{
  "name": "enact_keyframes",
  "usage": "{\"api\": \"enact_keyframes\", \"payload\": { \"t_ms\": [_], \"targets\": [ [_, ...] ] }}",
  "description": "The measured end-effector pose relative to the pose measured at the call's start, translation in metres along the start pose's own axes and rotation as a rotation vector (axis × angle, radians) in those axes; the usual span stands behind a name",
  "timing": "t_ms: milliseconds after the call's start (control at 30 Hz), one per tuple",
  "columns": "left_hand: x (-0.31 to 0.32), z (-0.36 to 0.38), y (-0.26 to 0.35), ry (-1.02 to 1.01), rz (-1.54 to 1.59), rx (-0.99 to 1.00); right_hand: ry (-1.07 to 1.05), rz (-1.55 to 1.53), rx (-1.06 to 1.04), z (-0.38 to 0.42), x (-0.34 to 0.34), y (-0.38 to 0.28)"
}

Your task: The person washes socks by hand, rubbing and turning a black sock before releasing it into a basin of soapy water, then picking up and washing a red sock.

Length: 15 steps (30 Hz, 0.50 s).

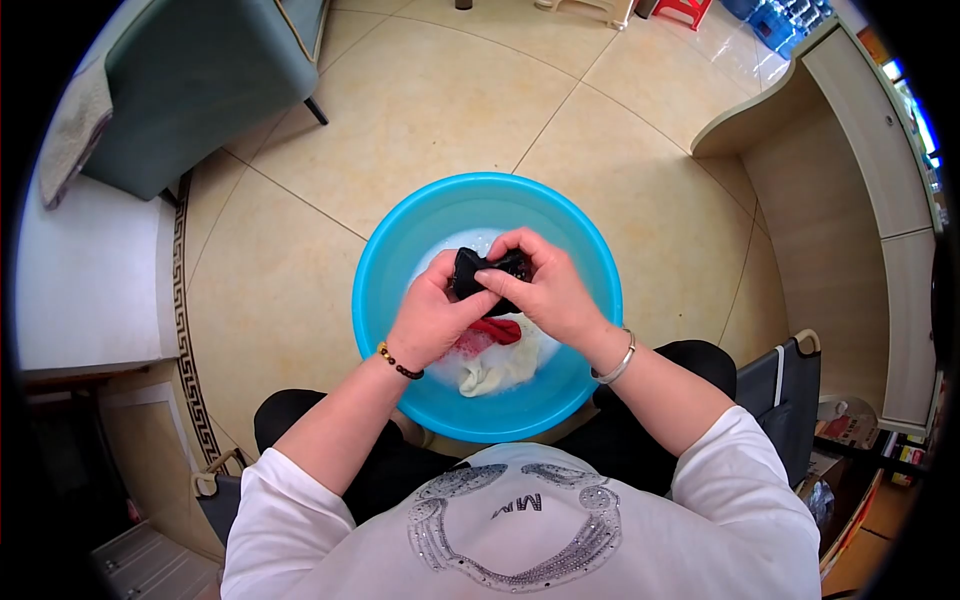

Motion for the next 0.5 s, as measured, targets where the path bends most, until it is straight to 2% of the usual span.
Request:
{"api": "enact_keyframes", "payload": {
  "t_ms": [100,167,267,333,433,467,500],
  "targets": [
    [-0.001,-0.001,0.004,-0.004,-0.040,0.014,-0.045,0.084,-0.017,0.001,-0.001,-0.001],
    [-0.002,-0.004,0.006,0.018,-0.062,0.014,0.066,-0.106,0.000,-0.003,-0.011,-0.006],
    [-0.007,-0.006,0.008,0.067,-0.045,0.057,0.114,-0.201,0.015,-0.006,-0.019,-0.010],
    [-0.004,-0.005,0.017,0.043,-0.295,0.248,0.079,-0.193,0.031,-0.005,-0.018,-0.011],
    [0.002,-0.002,0.023,0.008,-0.367,0.301,0.025,-0.227,-0.026,-0.005,-0.013,-0.012],
    [0.000,-0.002,0.021,0.008,-0.368,0.300,-0.011,-0.233,-0.035,-0.005,-0.011,-0.012],
    [-0.005,-0.004,0.013,0.020,-0.197,0.179,-0.047,-0.238,-0.045,-0.006,-0.010,-0.013]
  ]
}}
Point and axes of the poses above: each hand's wrist, its own z-axis away from the middle knuckle, its own x-axis out of the palm, y = z × x, the point moved 5 cm from there along -z, towards the middle knuckle, and after that the axes turned 6 degrees about z, right-handed, at the moved point
